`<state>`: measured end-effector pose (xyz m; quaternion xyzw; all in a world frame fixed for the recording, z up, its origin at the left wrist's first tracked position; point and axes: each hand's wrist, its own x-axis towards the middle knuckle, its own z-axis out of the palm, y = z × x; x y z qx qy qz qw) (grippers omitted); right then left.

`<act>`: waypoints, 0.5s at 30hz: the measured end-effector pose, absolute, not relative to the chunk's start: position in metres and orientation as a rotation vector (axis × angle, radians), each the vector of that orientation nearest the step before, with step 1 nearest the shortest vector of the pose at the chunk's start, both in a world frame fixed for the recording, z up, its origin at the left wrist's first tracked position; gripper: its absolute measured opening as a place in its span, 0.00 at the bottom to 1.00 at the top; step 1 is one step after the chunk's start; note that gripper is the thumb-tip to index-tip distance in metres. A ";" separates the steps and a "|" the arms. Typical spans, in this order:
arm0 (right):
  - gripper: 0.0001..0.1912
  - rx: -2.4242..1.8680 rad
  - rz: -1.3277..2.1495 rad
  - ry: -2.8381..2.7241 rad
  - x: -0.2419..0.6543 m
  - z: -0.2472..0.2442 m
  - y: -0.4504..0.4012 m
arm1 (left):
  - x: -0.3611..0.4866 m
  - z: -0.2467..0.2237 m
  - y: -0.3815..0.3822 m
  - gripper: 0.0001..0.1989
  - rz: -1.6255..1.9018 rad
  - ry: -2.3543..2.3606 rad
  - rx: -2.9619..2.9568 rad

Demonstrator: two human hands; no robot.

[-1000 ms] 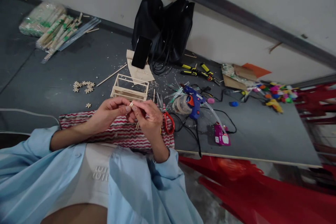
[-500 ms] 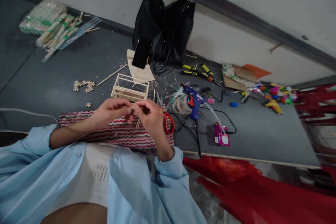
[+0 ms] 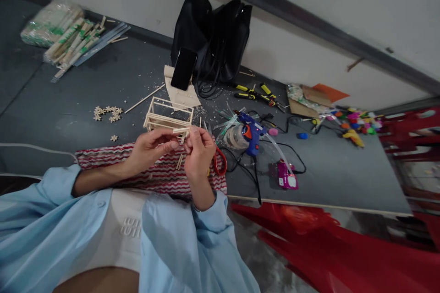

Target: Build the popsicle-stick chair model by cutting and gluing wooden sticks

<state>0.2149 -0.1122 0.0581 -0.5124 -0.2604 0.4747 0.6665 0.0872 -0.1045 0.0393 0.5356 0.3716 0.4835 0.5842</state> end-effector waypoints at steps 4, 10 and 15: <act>0.15 -1.105 1.048 -0.564 0.206 0.062 -0.118 | 0.098 0.033 -0.101 0.11 1.328 0.808 1.332; 0.14 -1.181 1.045 -0.527 0.196 0.057 -0.117 | 0.106 0.036 -0.096 0.09 1.504 0.842 1.479; 0.15 -1.140 1.076 -0.457 0.188 0.052 -0.116 | 0.108 0.042 -0.092 0.08 1.545 0.903 1.474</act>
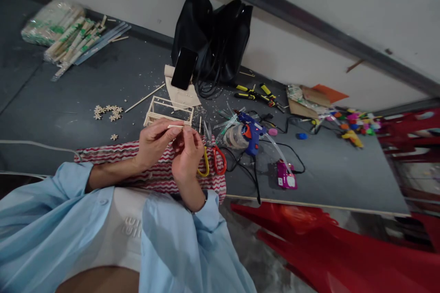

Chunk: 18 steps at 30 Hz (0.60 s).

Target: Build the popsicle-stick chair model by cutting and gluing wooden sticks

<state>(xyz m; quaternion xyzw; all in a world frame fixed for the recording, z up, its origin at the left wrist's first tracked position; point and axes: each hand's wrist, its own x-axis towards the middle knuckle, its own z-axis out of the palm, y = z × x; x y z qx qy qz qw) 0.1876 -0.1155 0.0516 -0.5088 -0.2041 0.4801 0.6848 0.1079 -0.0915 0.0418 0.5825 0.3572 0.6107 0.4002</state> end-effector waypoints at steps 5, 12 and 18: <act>0.14 -1.218 1.293 -0.647 0.199 0.050 -0.132 | 0.085 0.054 -0.091 0.16 1.304 0.995 1.460; 0.13 -1.401 1.139 -1.208 0.225 0.046 -0.155 | 0.053 0.050 -0.107 0.21 0.792 0.904 1.494; 0.11 -1.422 1.043 -1.329 0.221 0.044 -0.159 | 0.053 0.050 -0.108 0.23 0.757 0.913 1.264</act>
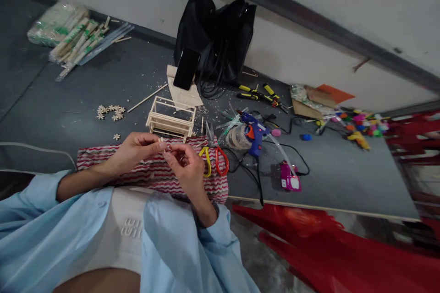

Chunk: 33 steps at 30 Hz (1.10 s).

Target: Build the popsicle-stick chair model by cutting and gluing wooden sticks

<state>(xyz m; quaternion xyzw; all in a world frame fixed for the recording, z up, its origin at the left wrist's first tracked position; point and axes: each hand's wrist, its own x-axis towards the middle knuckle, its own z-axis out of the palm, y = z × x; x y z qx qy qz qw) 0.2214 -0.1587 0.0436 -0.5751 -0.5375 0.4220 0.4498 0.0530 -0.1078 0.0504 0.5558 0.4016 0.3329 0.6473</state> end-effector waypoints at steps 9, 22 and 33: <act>0.07 -1.449 0.882 -1.433 0.222 0.054 -0.151 | 0.059 0.056 -0.102 0.20 0.869 0.965 1.530; 0.05 -1.527 0.566 -1.588 0.261 0.089 -0.095 | 0.032 0.088 -0.050 0.12 0.973 1.167 2.036; 0.03 -1.498 0.679 -1.706 0.277 0.059 -0.054 | 0.019 0.060 -0.004 0.11 0.776 1.036 2.188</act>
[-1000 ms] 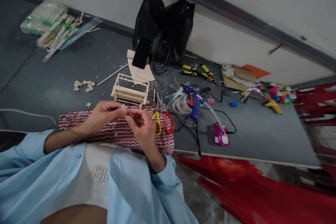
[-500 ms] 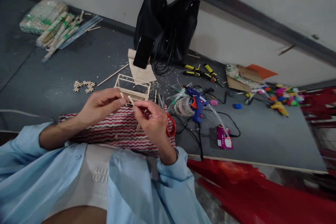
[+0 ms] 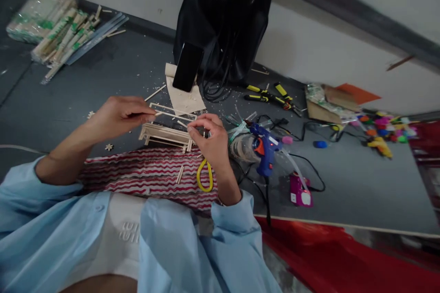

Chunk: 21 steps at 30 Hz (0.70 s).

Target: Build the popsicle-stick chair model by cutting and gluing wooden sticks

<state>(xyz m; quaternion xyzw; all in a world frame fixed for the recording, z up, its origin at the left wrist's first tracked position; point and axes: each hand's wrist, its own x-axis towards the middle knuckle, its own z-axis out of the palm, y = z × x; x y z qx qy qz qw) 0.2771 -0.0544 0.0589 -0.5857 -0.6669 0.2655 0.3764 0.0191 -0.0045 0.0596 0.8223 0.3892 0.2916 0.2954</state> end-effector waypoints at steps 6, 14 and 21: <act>0.03 -1.526 0.669 -1.809 0.279 0.058 -0.052 | 0.021 0.051 -0.007 0.11 0.781 0.995 2.137; 0.03 -1.513 0.881 -1.752 0.285 0.051 -0.046 | 0.030 0.048 -0.016 0.09 0.853 1.201 2.008; 0.04 -1.494 0.947 -1.749 0.279 0.053 -0.044 | 0.029 0.050 -0.016 0.09 0.788 1.220 1.923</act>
